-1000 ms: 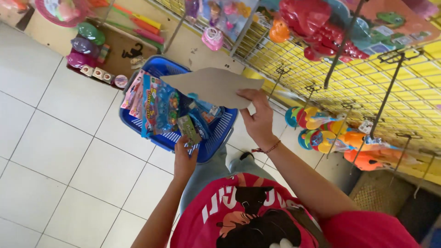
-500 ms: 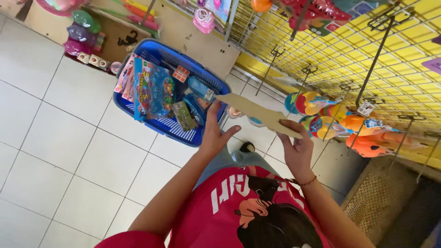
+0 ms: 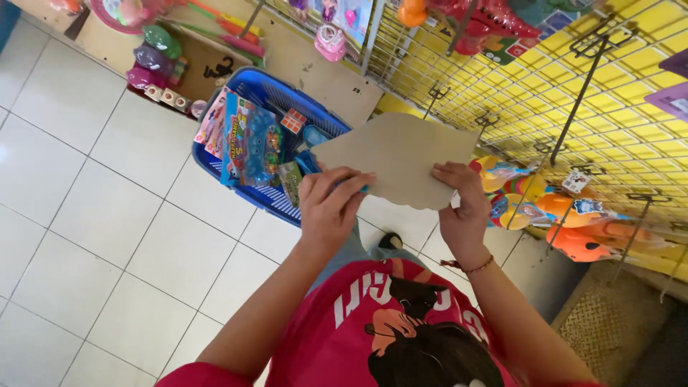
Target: Browsing toy shelves and selecting various items to place in a shopping basket.
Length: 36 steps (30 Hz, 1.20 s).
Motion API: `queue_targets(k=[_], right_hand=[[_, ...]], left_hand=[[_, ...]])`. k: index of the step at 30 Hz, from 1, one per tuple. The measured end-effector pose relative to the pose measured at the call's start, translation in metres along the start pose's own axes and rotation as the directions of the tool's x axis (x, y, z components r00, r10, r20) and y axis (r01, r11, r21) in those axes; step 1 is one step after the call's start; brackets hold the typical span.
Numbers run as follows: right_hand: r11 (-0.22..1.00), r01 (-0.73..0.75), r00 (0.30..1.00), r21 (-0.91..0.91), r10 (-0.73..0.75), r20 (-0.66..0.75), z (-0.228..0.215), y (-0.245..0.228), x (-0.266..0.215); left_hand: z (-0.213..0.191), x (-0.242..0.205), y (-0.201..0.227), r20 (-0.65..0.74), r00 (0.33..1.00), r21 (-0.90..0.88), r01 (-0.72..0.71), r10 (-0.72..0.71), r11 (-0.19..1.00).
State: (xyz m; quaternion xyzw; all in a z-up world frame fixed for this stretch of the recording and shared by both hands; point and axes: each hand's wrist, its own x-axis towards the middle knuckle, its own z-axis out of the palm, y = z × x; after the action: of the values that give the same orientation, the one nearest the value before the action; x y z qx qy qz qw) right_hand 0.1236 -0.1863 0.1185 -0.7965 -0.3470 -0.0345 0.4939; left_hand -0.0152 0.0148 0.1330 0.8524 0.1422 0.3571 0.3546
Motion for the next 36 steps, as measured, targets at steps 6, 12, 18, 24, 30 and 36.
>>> queue_targets(k=[6, 12, 18, 24, 30, 36], right_hand=[[0.991, 0.133, 0.991, -0.005, -0.133, 0.034, 0.047, -0.001, 0.054], [0.992, -0.032, 0.977, 0.119, 0.006, 0.215, 0.089, 0.010, 0.086], [0.999, 0.044, 0.892, -0.005, -0.037, 0.451, 0.072, 0.057, 0.030], [0.973, -0.049, 0.855, -0.224, 0.157, 0.495, 0.025, 0.123, -0.054], [0.870, -0.301, 0.779, -0.390, 0.460, 0.426, -0.008, 0.168, -0.118], [0.787, -0.378, 0.685, -0.487, 0.592, 0.425, -0.014, 0.179, -0.135]], left_hand=[[-0.021, 0.038, -0.029, 0.010, 0.988, -0.126, 0.155, -0.155, 0.980], [-0.024, 0.078, -0.115, -0.161, 0.974, -0.089, 0.149, -0.161, 0.985], [-0.039, 0.118, -0.181, -0.149, 0.978, -0.158, 0.121, -0.145, 0.980], [-0.037, 0.133, -0.215, -0.114, 0.953, -0.302, 0.235, -0.280, 0.924], [-0.041, 0.147, -0.212, -0.107, 0.974, -0.200, 0.175, -0.199, 0.964], [-0.061, 0.170, -0.208, 0.009, 0.994, -0.069, 0.113, -0.113, 0.991]])
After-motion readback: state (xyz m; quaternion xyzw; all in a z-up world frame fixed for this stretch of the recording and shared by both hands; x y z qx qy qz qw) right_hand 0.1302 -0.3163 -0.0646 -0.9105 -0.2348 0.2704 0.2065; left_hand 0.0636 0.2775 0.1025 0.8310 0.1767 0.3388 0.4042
